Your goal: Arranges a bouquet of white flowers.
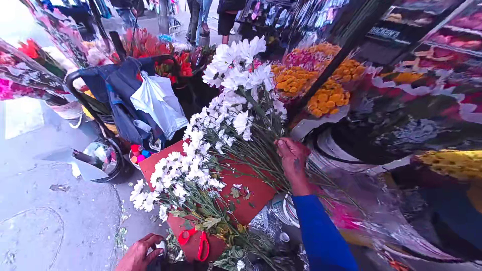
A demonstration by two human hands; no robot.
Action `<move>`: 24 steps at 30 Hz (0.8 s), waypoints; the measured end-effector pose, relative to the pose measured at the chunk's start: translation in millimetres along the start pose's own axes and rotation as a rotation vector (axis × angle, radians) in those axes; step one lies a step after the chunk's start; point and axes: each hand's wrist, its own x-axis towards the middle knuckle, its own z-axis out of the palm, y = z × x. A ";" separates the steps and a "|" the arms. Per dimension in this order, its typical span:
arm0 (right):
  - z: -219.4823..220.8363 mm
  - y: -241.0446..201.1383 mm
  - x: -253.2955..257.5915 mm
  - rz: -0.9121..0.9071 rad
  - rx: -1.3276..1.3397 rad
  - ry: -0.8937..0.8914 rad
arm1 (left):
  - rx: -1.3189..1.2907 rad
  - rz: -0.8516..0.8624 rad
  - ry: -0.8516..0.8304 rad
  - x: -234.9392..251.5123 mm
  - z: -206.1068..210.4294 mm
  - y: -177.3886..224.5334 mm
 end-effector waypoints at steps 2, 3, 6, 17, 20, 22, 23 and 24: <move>12.9 7.7 4.6 -0.001 -0.121 -0.050 | -0.006 -0.017 0.004 0.4 5.9 -7.0; 18.0 15.2 6.2 -0.018 -0.214 -0.075 | -0.002 -0.015 0.011 0.9 9.0 -10.8; 32.0 47.6 6.3 -0.080 -0.465 -0.162 | 0.012 -0.035 -0.060 4.6 10.2 -17.4; 58.6 -35.3 -69.0 -0.136 -0.589 -0.470 | -0.030 0.168 -0.224 43.3 -14.0 -20.5; 85.5 -47.0 -121.2 0.045 -0.461 -0.872 | -0.029 0.227 -0.268 47.3 -23.5 -19.9; 104.0 -62.8 -151.0 0.119 -0.519 -0.943 | -0.015 0.259 -0.285 49.4 -32.9 -19.2; 110.3 -73.2 -164.1 0.110 -0.581 -0.919 | -0.011 0.279 -0.280 49.2 -37.3 -19.8; 113.1 -83.2 -174.8 0.098 -0.656 -0.903 | -0.014 0.298 -0.271 48.2 -41.2 -21.3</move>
